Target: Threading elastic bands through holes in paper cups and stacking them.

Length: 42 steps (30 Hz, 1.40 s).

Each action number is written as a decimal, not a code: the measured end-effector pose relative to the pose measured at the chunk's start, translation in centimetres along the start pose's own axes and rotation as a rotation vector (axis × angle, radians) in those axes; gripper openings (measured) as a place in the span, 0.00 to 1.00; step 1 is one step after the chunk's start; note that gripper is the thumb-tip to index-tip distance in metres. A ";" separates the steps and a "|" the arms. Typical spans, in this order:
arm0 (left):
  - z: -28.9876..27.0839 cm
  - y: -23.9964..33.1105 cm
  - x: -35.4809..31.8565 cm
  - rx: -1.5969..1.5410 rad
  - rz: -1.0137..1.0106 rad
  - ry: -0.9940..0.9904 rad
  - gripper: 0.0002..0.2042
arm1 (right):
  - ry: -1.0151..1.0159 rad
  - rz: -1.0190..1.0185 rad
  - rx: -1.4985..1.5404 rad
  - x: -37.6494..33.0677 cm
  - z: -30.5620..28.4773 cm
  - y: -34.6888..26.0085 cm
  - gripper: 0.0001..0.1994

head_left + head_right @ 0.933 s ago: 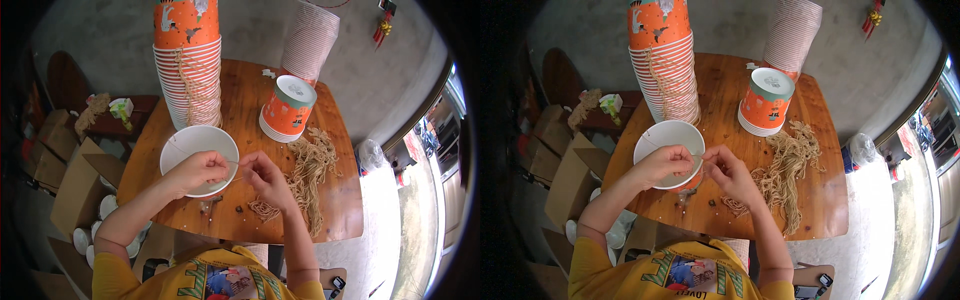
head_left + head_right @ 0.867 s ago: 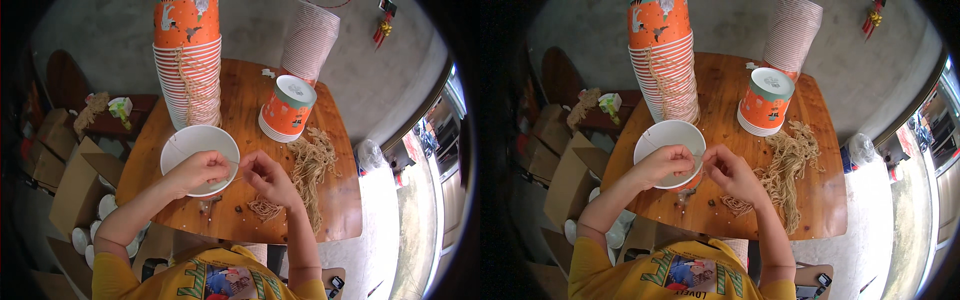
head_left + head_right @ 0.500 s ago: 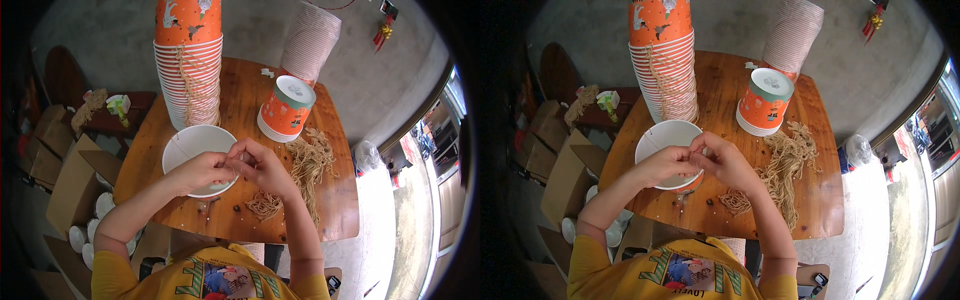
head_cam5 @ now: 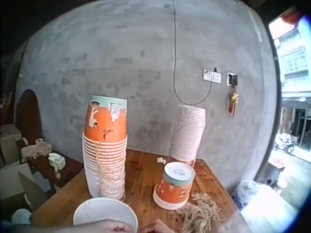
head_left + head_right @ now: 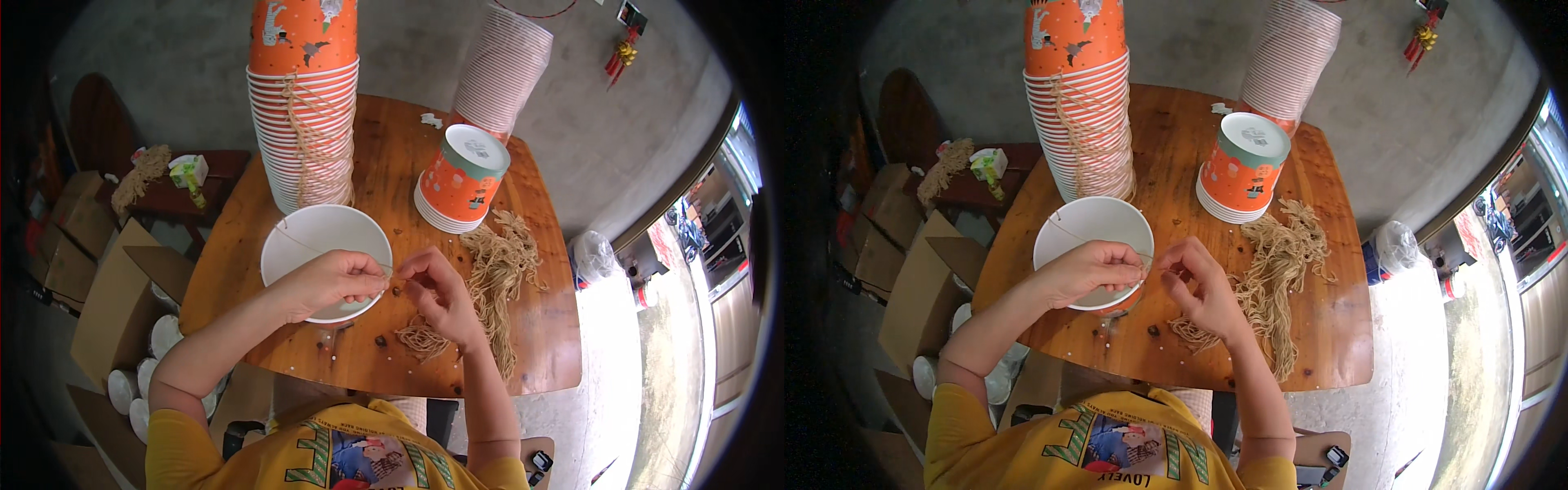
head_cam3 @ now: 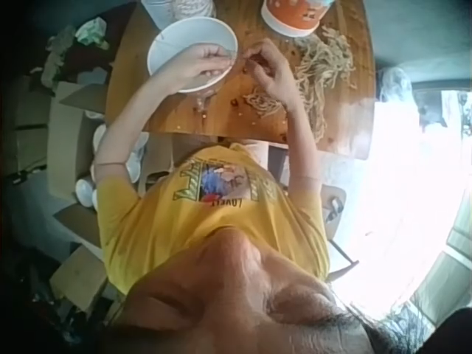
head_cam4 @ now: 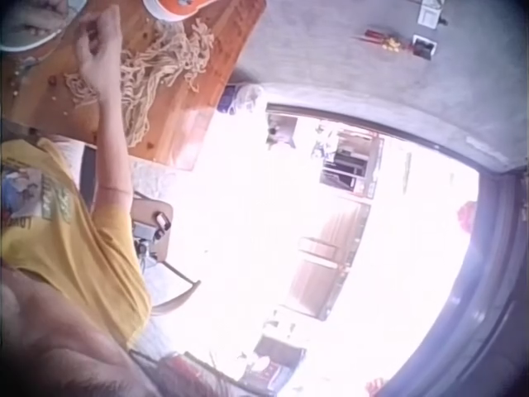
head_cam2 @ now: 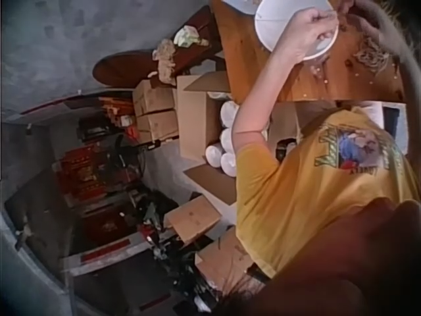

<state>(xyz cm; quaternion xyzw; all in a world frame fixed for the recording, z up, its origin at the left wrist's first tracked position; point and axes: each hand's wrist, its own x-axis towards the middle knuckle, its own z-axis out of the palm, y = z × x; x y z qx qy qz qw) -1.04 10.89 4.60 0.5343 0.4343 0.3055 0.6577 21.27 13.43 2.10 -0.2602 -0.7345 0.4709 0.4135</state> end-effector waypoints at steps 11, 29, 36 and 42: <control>0.6 0.6 -0.5 0.234 0.074 0.070 0.09 | 0.134 0.031 -0.220 0.2 2.1 -1.4 0.04; 0.2 0.4 0.0 0.135 0.037 0.030 0.08 | 0.343 0.056 -0.032 -1.1 4.0 -0.3 0.04; -0.3 0.4 0.1 -0.349 -0.197 -0.064 0.08 | 0.382 -0.187 -0.310 -2.0 6.5 -0.6 0.06; -0.9 -0.1 -0.3 -0.444 -0.166 -0.047 0.09 | 0.353 -0.190 -0.432 -2.3 5.9 -0.6 0.11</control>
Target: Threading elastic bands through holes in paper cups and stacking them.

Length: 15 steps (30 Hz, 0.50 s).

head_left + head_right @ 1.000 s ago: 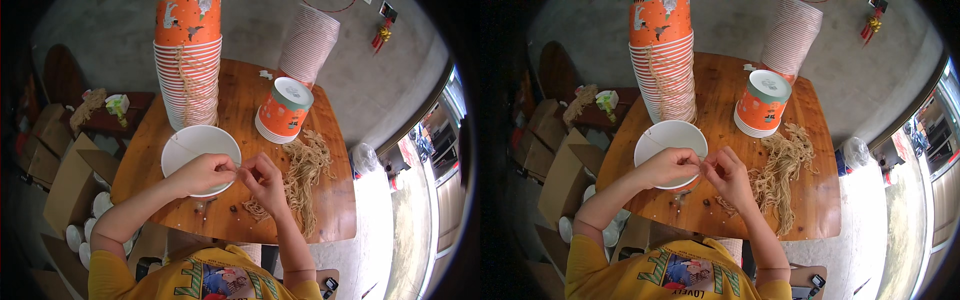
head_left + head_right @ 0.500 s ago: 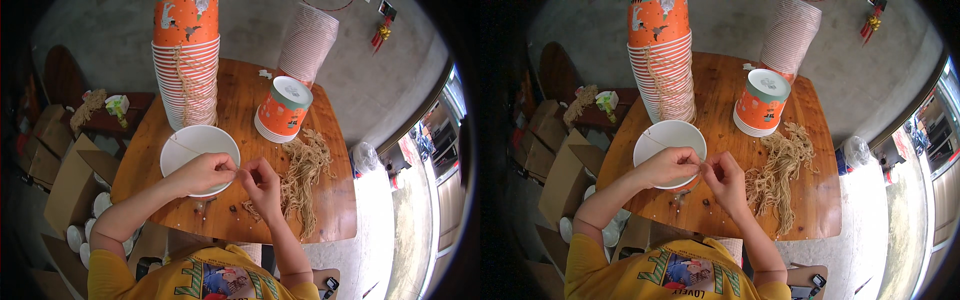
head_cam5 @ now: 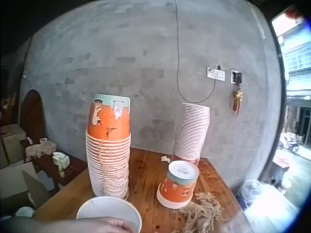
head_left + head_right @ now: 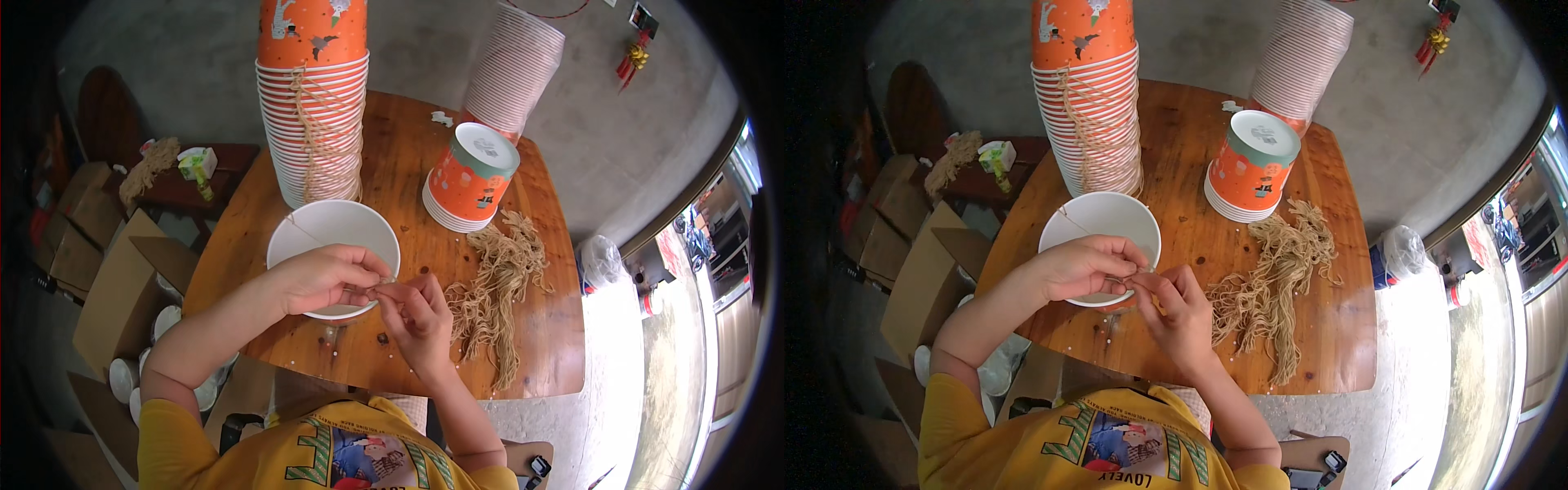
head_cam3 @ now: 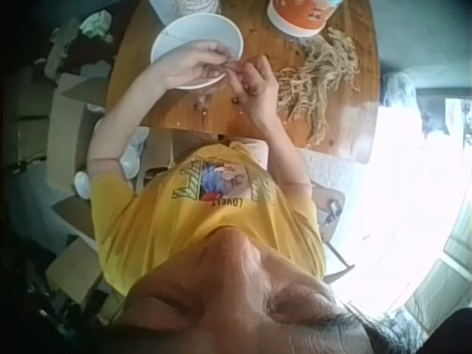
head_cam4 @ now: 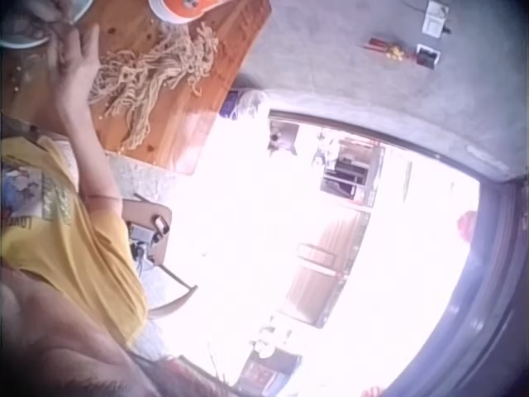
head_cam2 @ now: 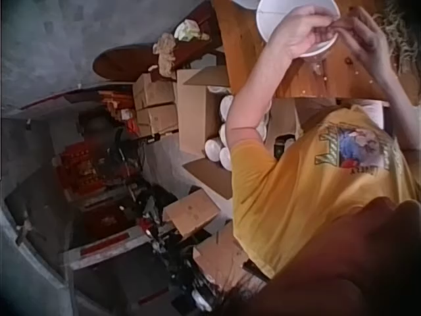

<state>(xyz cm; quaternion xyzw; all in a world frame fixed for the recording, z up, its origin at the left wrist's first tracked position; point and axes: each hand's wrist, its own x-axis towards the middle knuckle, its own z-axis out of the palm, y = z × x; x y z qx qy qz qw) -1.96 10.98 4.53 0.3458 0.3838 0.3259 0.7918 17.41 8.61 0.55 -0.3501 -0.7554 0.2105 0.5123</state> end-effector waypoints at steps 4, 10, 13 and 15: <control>-0.2 -0.1 -0.2 0.021 0.027 -0.039 0.07 | -0.043 0.001 -0.007 0.1 -0.7 0.1 0.12; 1.2 -0.4 -0.7 0.401 0.186 0.087 0.08 | -0.097 0.141 0.118 0.1 -1.0 0.2 0.08; 1.7 -0.9 -1.0 0.732 0.458 0.157 0.07 | -0.060 0.300 0.251 -0.1 -0.8 0.6 0.07; 2.7 -0.5 -1.6 0.970 0.494 0.232 0.06 | -0.088 0.283 0.248 0.2 -0.6 0.4 0.07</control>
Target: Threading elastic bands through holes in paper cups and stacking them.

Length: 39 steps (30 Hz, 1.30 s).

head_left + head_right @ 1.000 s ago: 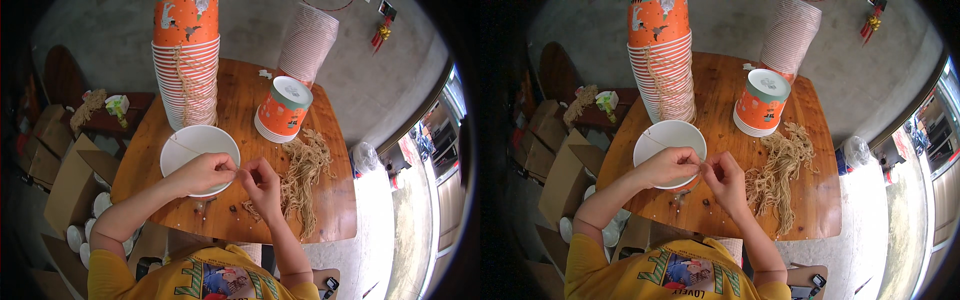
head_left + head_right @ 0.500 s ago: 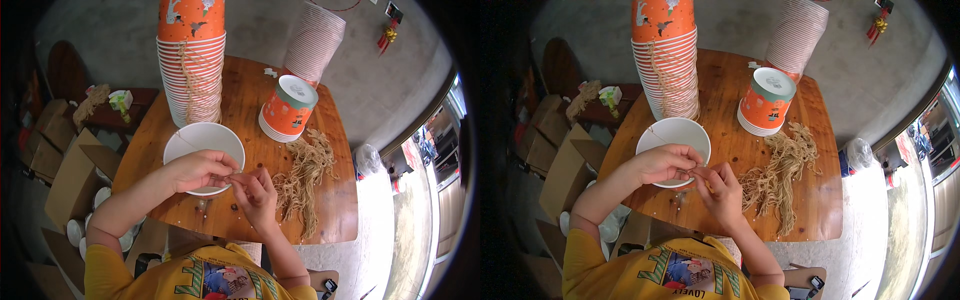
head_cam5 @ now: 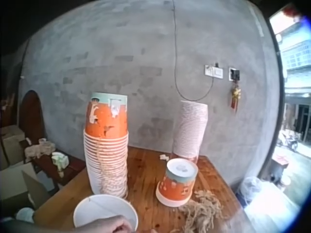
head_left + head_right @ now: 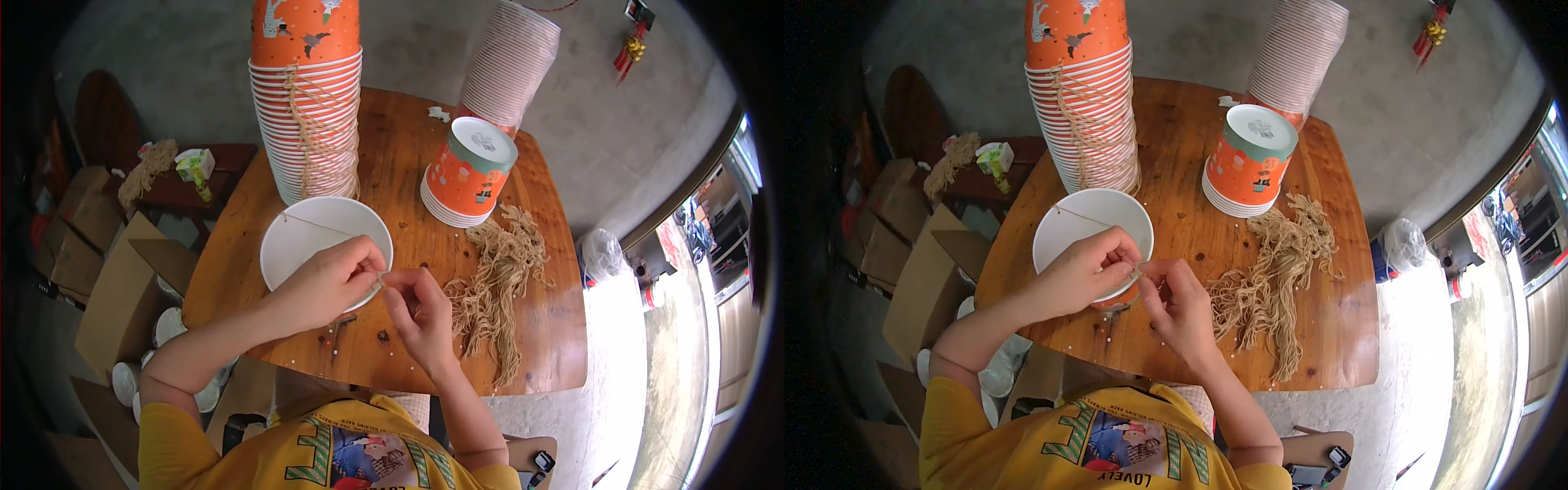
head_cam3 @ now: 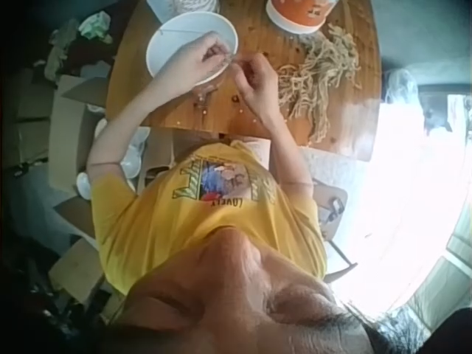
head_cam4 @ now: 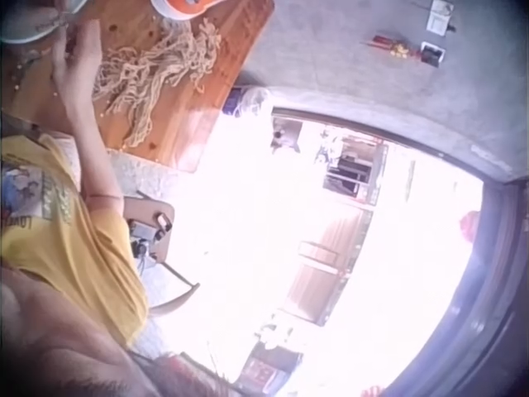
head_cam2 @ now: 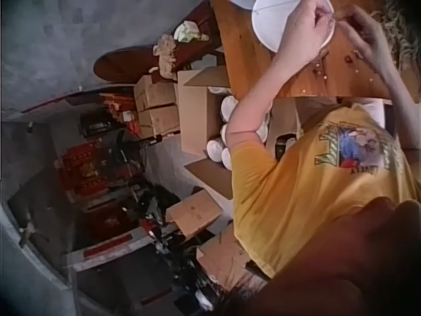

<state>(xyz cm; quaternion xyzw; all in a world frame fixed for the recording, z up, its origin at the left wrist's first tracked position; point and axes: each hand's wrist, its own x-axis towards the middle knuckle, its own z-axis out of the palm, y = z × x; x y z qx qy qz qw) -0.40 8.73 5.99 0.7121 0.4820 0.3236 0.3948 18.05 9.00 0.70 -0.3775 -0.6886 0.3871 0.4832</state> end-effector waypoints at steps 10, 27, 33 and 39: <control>-0.2 0.5 -0.1 0.191 0.154 0.065 0.05 | 0.043 -0.007 -0.069 0.7 0.8 -0.7 0.05; -0.9 -0.2 -0.2 -0.019 -0.040 -0.061 0.04 | 0.031 0.098 0.022 0.4 0.8 0.1 0.05; -0.1 -0.2 -0.6 0.186 0.214 0.084 0.04 | 0.042 0.022 -0.010 0.4 1.1 -0.2 0.06; 0.1 0.1 -0.7 0.250 0.181 0.100 0.04 | 0.065 0.010 -0.149 0.3 0.9 -0.5 0.06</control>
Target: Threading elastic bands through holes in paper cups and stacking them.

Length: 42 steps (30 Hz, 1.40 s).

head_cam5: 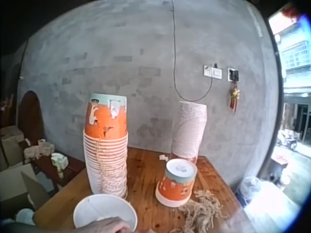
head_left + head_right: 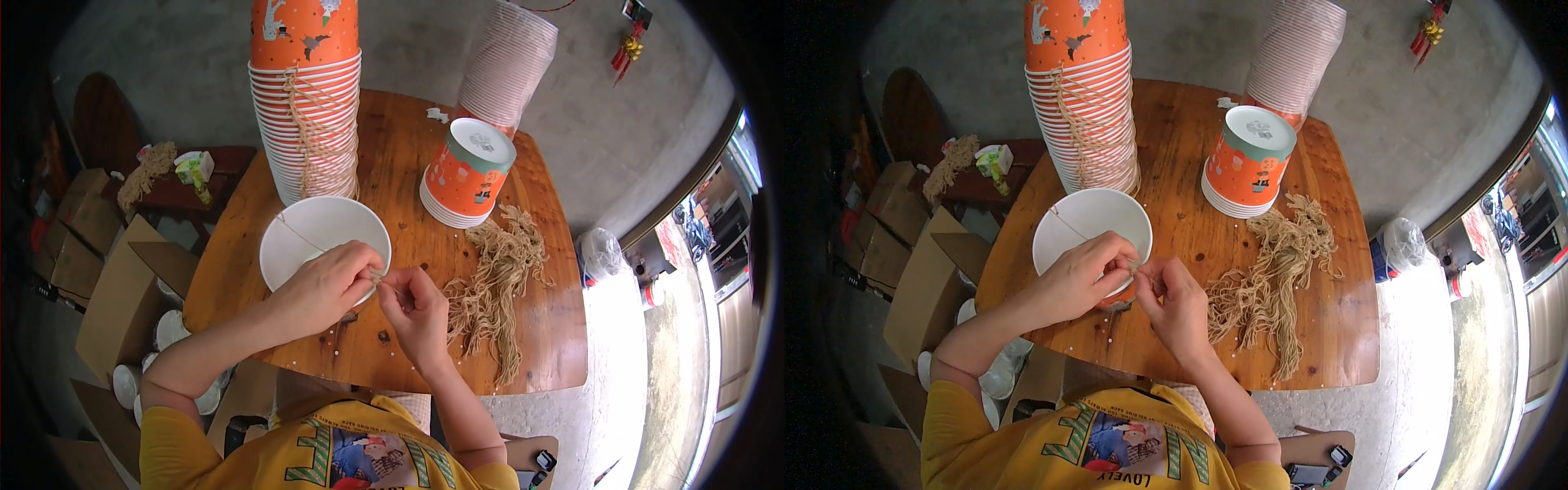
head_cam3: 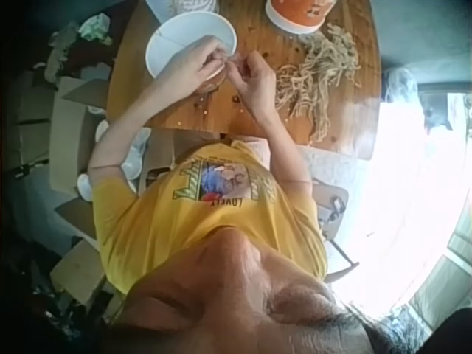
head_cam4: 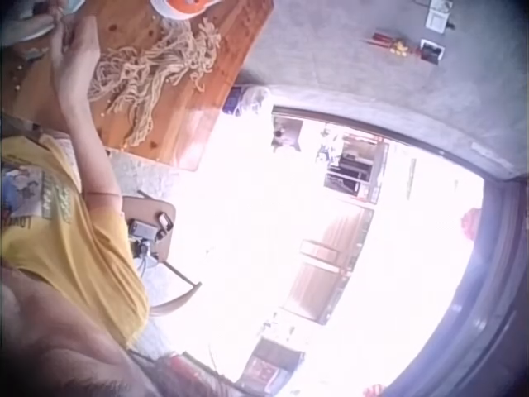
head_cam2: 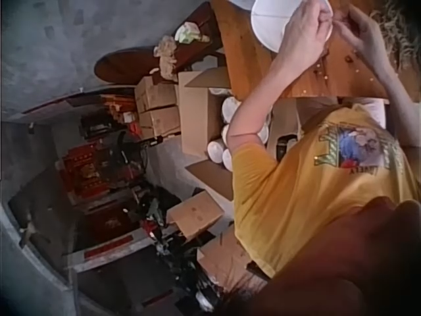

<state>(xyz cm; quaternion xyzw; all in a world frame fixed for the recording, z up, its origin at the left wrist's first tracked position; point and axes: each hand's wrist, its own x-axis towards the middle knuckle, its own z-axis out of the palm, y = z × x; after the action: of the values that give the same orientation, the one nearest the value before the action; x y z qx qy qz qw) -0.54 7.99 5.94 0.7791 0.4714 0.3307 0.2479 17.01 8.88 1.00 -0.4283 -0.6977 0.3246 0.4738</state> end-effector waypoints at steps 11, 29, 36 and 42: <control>0.3 -0.5 -0.1 0.098 0.080 0.092 0.04 | 0.056 -0.173 -0.121 -0.3 0.3 -0.1 0.07; 0.8 -0.4 -0.3 -0.160 -0.111 0.081 0.07 | 0.100 -0.376 -0.156 -0.3 0.6 0.8 0.08; 0.4 -0.4 0.0 -0.233 -0.148 -0.010 0.07 | 0.040 -0.167 -0.049 -0.4 0.3 0.1 0.05; 0.6 -0.9 0.4 -0.296 -0.044 -0.012 0.12 | 0.045 -0.068 0.036 0.1 0.4 0.1 0.05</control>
<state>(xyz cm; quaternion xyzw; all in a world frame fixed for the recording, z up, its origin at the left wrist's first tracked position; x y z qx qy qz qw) -0.47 8.71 5.07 0.7255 0.4331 0.3861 0.3701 16.63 8.94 0.83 -0.4031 -0.6950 0.3111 0.5077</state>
